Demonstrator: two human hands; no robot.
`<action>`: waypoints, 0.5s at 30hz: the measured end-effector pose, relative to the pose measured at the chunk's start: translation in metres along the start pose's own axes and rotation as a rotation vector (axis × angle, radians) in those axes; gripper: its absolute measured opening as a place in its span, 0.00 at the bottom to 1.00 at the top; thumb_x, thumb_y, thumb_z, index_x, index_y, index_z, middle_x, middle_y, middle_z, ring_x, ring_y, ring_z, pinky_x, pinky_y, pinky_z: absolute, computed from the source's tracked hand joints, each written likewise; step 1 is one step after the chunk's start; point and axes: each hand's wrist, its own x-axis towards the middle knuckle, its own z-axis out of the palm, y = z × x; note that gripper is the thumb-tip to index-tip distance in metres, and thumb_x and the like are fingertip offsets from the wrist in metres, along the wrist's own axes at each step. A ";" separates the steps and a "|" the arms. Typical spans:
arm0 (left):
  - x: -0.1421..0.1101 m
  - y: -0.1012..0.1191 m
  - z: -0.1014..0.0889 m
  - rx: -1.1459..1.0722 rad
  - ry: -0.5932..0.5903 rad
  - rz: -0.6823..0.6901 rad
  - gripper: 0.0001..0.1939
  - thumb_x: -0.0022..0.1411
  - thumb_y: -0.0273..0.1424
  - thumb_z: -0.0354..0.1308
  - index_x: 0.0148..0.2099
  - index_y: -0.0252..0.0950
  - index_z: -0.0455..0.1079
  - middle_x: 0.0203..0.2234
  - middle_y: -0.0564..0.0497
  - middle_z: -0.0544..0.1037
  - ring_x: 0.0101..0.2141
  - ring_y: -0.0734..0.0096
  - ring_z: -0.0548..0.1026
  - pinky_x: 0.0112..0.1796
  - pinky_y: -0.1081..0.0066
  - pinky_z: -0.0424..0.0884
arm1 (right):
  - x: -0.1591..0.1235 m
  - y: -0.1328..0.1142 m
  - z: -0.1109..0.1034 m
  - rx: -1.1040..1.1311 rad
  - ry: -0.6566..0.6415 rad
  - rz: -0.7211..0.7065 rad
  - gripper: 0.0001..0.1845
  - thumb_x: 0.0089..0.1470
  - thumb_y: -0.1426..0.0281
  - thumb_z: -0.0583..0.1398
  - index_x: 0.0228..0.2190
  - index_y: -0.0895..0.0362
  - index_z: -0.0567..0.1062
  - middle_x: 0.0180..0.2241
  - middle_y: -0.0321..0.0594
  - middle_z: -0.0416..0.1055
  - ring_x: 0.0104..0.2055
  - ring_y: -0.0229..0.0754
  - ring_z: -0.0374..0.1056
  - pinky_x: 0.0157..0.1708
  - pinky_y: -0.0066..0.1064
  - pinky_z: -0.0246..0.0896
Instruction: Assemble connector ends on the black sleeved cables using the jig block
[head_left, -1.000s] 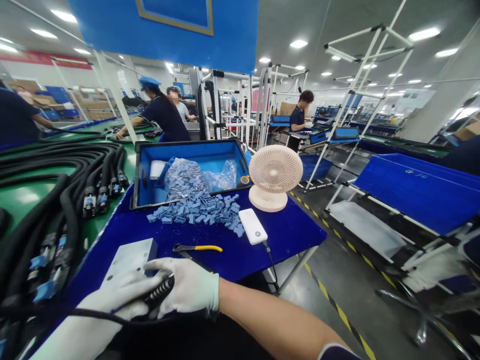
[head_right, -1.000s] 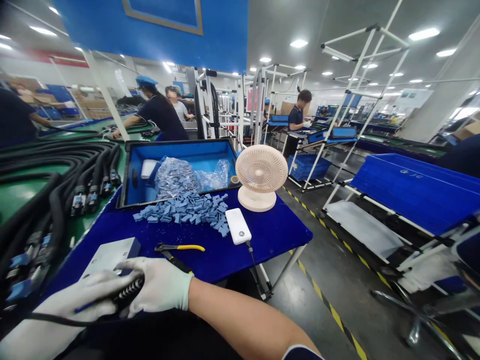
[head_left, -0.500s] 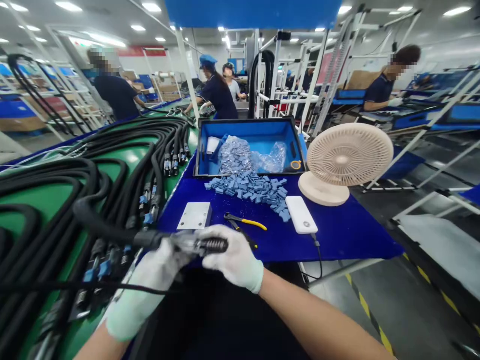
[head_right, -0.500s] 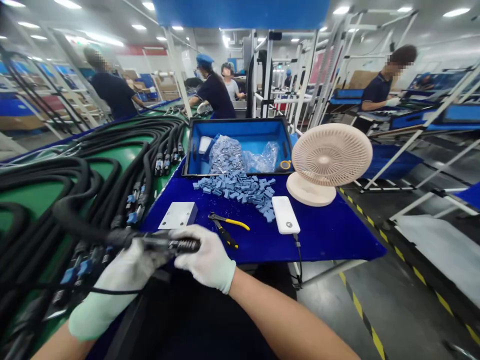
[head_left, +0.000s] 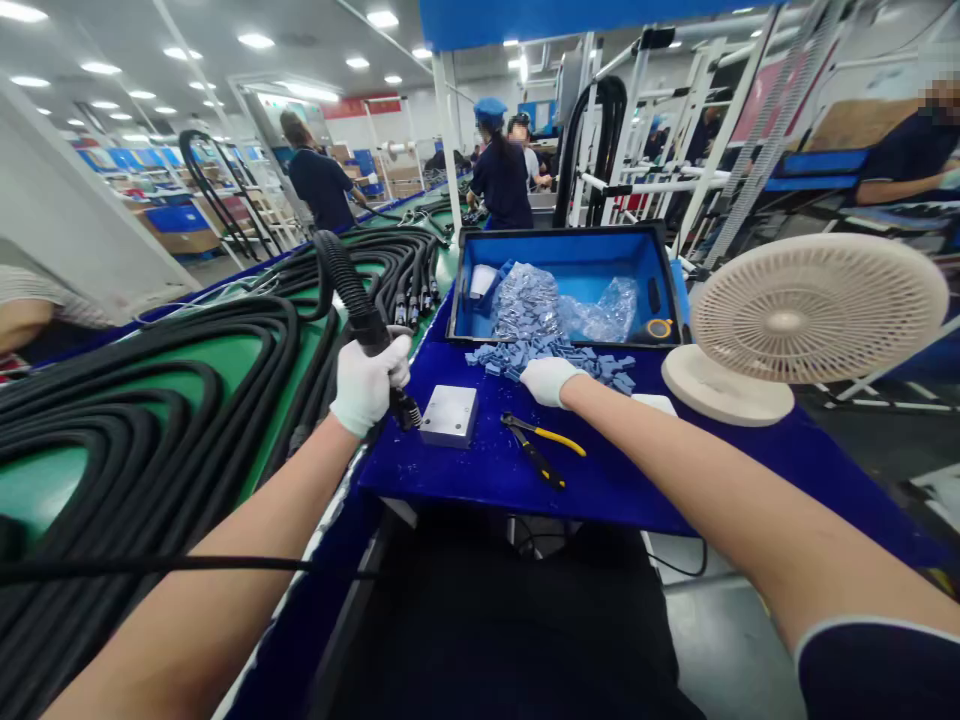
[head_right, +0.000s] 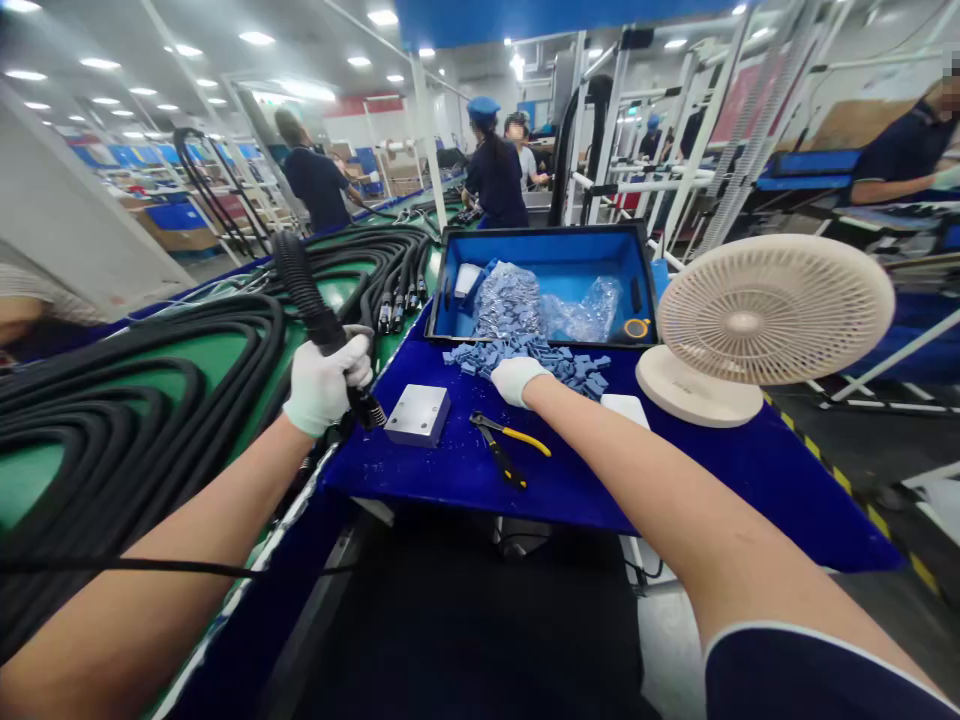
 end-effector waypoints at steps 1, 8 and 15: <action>0.005 -0.006 0.001 -0.006 -0.006 0.008 0.15 0.55 0.34 0.67 0.42 0.33 0.70 0.15 0.61 0.61 0.15 0.81 0.56 0.19 0.74 0.57 | 0.006 -0.001 -0.001 -0.028 -0.038 -0.012 0.17 0.60 0.68 0.65 0.48 0.66 0.76 0.49 0.55 0.73 0.49 0.51 0.73 0.51 0.44 0.69; 0.011 -0.031 0.005 0.019 -0.033 -0.003 0.15 0.55 0.34 0.66 0.42 0.33 0.71 0.15 0.60 0.62 0.14 0.80 0.58 0.19 0.74 0.59 | 0.012 0.007 -0.016 -0.128 0.011 -0.073 0.15 0.52 0.70 0.66 0.43 0.61 0.80 0.52 0.62 0.72 0.50 0.62 0.73 0.49 0.46 0.65; 0.010 -0.045 0.011 0.332 0.071 -0.020 0.14 0.57 0.37 0.65 0.42 0.34 0.71 0.18 0.58 0.67 0.18 0.75 0.64 0.22 0.72 0.62 | 0.000 -0.026 -0.015 0.263 0.271 -0.147 0.21 0.57 0.52 0.62 0.40 0.57 0.77 0.37 0.45 0.78 0.40 0.47 0.74 0.40 0.33 0.65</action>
